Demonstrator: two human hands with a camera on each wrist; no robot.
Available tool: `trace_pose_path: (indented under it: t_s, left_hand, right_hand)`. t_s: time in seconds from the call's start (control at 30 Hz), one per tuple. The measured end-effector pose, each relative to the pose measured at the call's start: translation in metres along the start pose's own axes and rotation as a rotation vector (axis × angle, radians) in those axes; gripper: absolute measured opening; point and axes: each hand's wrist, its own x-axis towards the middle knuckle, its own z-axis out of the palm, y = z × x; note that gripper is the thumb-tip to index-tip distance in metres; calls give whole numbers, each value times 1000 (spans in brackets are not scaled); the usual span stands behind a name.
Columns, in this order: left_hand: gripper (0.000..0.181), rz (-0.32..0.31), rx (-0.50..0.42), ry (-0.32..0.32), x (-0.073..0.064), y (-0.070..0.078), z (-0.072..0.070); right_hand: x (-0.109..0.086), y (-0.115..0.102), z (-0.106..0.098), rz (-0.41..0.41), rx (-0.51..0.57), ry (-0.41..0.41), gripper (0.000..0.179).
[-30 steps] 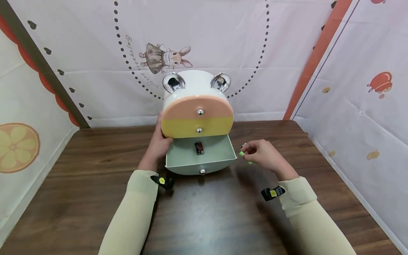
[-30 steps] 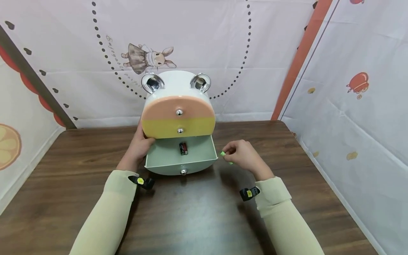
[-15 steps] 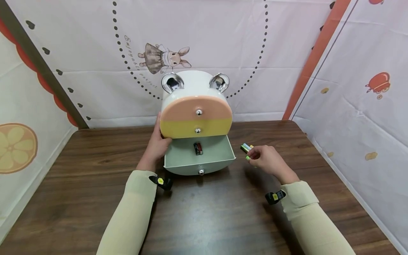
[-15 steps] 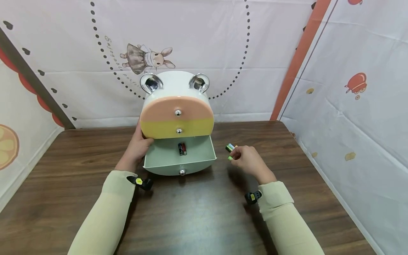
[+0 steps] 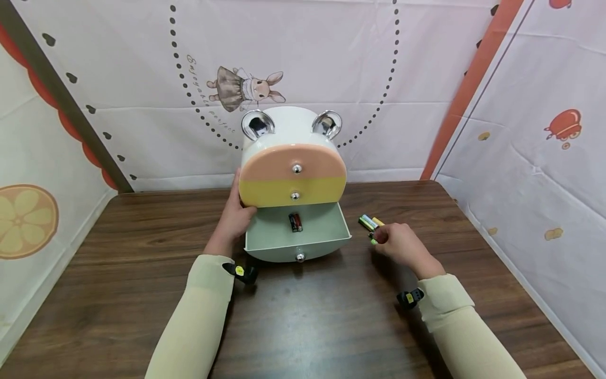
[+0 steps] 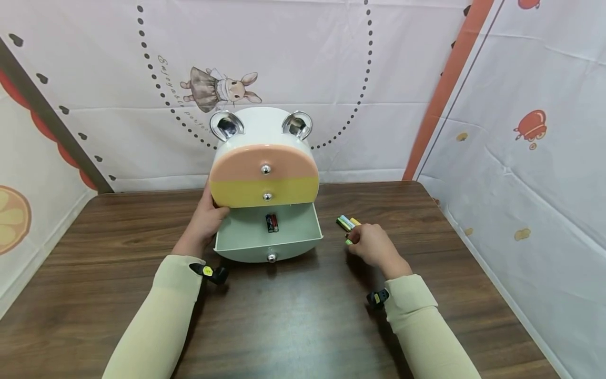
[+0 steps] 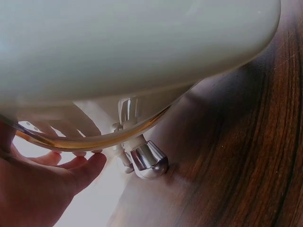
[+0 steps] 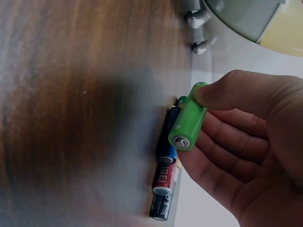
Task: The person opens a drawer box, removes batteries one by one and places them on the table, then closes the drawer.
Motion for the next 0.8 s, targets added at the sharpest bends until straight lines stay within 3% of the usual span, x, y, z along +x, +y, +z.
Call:
trace_pose_path:
  t_s: [0.3, 0.6, 0.8]
  left_hand:
    - [108, -24, -46, -22, -2, 13, 1]
    - [112, 1, -12, 2, 1, 0, 2]
    - [108, -29, -28, -13, -11, 25, 3]
  right_hand:
    - [-2, 4, 3, 33, -66, -56, 12]
    - [-2, 7, 6, 38, -81, -90, 12]
    - [-2, 8, 6, 32, -80, -84, 13]
